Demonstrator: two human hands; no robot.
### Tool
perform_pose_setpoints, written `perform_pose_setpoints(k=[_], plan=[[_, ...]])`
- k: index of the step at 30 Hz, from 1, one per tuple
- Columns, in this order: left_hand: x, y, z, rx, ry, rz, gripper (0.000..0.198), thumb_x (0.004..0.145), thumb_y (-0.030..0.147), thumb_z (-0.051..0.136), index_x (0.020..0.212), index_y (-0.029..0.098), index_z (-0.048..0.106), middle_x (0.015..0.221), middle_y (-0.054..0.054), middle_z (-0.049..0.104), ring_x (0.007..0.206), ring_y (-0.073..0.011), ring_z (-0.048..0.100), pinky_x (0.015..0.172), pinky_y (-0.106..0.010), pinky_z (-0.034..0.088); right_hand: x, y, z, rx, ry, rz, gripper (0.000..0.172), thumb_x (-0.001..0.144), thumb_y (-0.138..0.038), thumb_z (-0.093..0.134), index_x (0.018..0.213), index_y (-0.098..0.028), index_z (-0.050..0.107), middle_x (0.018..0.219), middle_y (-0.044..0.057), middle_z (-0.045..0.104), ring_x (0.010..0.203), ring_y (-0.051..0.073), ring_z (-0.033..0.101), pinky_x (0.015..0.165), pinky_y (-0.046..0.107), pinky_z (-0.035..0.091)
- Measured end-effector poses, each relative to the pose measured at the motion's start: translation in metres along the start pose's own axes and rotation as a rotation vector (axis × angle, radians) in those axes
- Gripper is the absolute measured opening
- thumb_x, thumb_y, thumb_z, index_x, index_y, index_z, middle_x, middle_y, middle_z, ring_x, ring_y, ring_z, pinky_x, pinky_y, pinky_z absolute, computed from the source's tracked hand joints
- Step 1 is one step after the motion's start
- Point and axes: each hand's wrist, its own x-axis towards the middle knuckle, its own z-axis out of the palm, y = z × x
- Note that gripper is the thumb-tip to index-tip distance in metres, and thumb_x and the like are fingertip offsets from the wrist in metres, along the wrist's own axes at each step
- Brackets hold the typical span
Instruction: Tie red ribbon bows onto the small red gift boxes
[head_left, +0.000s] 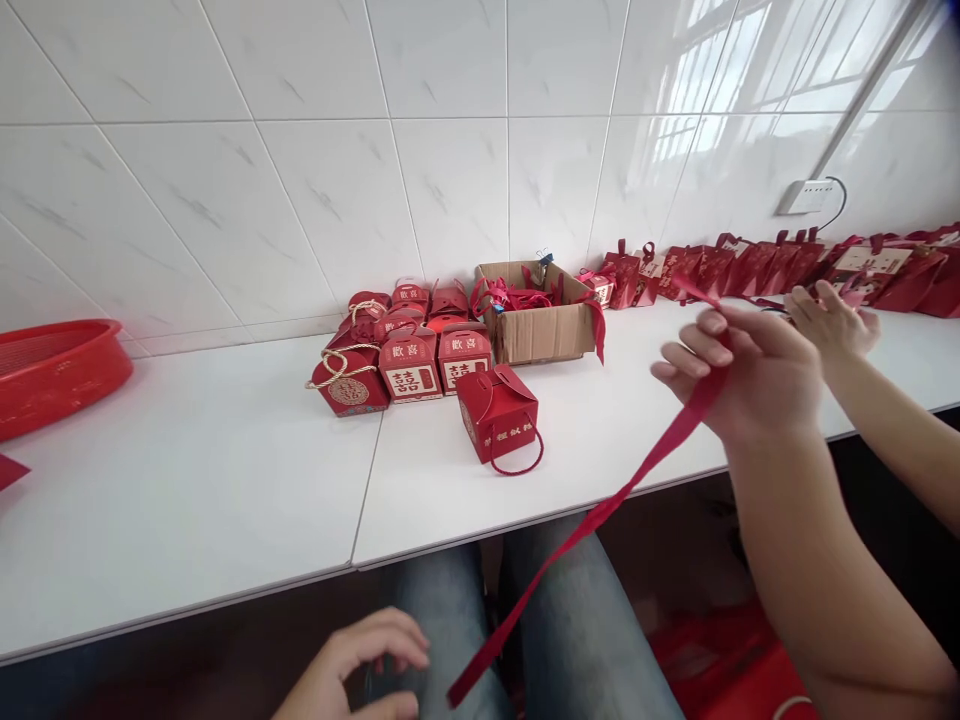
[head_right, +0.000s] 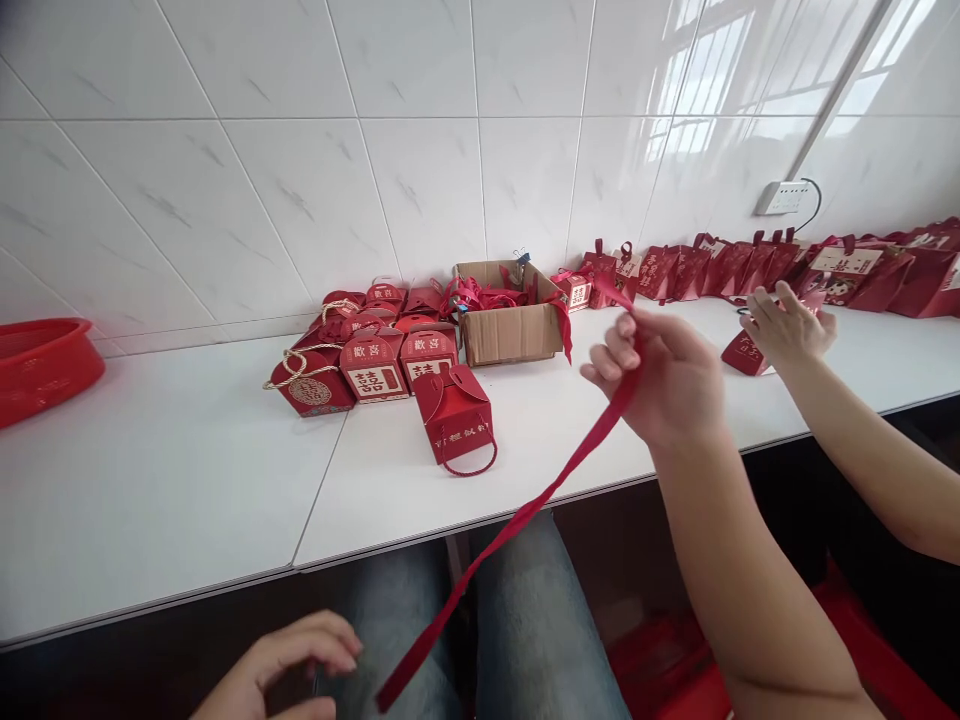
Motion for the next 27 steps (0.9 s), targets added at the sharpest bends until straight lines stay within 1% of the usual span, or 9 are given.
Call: perform_pose_setpoints(k=[2, 4, 6, 8, 11, 14, 17, 22, 27], plan=[[0.014, 0.026, -0.012, 0.011, 0.072, 0.084, 0.011, 0.080, 0.032, 0.062, 0.080, 0.022, 0.064, 0.087, -0.005, 0.064, 0.081, -0.0191, 0.060, 0.073, -0.028, 0.047, 0.033, 0.007, 0.012, -0.019, -0.178, 0.045, 0.030, 0.081, -0.030, 0.056, 0.055, -0.020, 0.045, 0.045, -0.007, 0.023, 0.041, 0.008, 0.033, 0.047, 0.023, 0.037], [0.038, 0.057, -0.021, 0.045, 0.220, 0.159, 0.012, 0.084, 0.033, 0.057, 0.080, 0.022, 0.061, 0.086, -0.005, 0.063, 0.086, -0.0194, 0.059, 0.077, -0.029, 0.046, 0.067, 0.029, 0.017, -0.056, -0.345, 0.099, 0.033, 0.080, -0.031, 0.058, 0.053, -0.019, 0.044, 0.043, -0.008, 0.021, 0.039, 0.007, 0.028, 0.043, 0.022, 0.029], [0.070, 0.085, -0.027, 0.162, 0.345, 0.205, 0.015, 0.084, 0.033, 0.057, 0.095, 0.025, 0.060, 0.103, -0.005, 0.062, 0.099, -0.0210, 0.057, 0.085, -0.031, 0.045, 0.095, 0.059, 0.017, -0.150, -0.500, 0.227, 0.031, 0.080, -0.030, 0.060, 0.054, -0.017, 0.048, 0.043, -0.006, 0.030, 0.041, 0.007, 0.030, 0.043, 0.023, 0.026], [0.106, 0.105, -0.031, 0.286, 0.427, 0.248, 0.024, 0.083, 0.034, 0.057, 0.106, 0.026, 0.058, 0.120, -0.006, 0.057, 0.116, -0.0240, 0.050, 0.094, -0.035, 0.041, 0.112, 0.092, 0.014, -0.147, -0.596, 0.420, 0.031, 0.078, -0.024, 0.058, 0.051, -0.016, 0.046, 0.046, -0.005, 0.035, 0.044, 0.007, 0.031, 0.044, 0.023, 0.025], [0.158, 0.120, -0.038, 0.370, 0.463, 0.255, 0.024, 0.082, 0.034, 0.056, 0.103, 0.024, 0.061, 0.128, -0.006, 0.054, 0.126, -0.0265, 0.043, 0.106, -0.042, 0.032, 0.118, 0.129, 0.005, -0.118, -0.638, 0.518, 0.033, 0.077, -0.023, 0.051, 0.048, -0.017, 0.038, 0.047, -0.005, 0.030, 0.044, 0.007, 0.025, 0.044, 0.023, 0.022], [0.195, 0.129, -0.040, 0.257, 0.321, 0.131, 0.031, 0.078, 0.033, 0.059, 0.107, 0.022, 0.060, 0.126, -0.008, 0.057, 0.119, -0.0274, 0.050, 0.102, -0.042, 0.037, 0.114, 0.144, -0.003, -0.072, -0.677, 0.567, 0.033, 0.074, -0.021, 0.048, 0.046, -0.018, 0.033, 0.047, -0.005, 0.026, 0.044, 0.007, 0.022, 0.044, 0.023, 0.022], [0.214, 0.133, -0.034, 0.181, 0.232, 0.038, 0.036, 0.074, 0.030, 0.060, 0.108, 0.020, 0.058, 0.118, -0.009, 0.061, 0.108, -0.0277, 0.057, 0.094, -0.042, 0.044, 0.112, 0.145, -0.007, -0.014, -0.710, 0.605, 0.033, 0.072, -0.021, 0.047, 0.044, -0.018, 0.031, 0.044, -0.005, 0.025, 0.043, 0.007, 0.021, 0.044, 0.023, 0.022], [0.225, 0.119, -0.031, 0.139, 0.244, 0.226, 0.033, 0.071, 0.016, 0.056, 0.103, 0.020, 0.060, 0.118, -0.006, 0.061, 0.113, -0.0250, 0.054, 0.101, -0.040, 0.039, 0.112, 0.138, -0.009, 0.086, -0.728, 0.684, 0.034, 0.069, -0.022, 0.046, 0.041, -0.019, 0.027, 0.039, -0.005, 0.020, 0.042, 0.008, 0.019, 0.042, 0.023, 0.021], [0.226, 0.101, -0.038, 0.000, 0.191, 0.282, 0.028, 0.074, 0.017, 0.056, 0.102, 0.018, 0.062, 0.123, -0.008, 0.058, 0.117, -0.0263, 0.052, 0.103, -0.040, 0.037, 0.110, 0.131, -0.008, 0.129, -0.682, 0.773, 0.034, 0.067, -0.021, 0.046, 0.038, -0.018, 0.027, 0.036, -0.004, 0.017, 0.040, 0.007, 0.017, 0.040, 0.021, 0.021]])
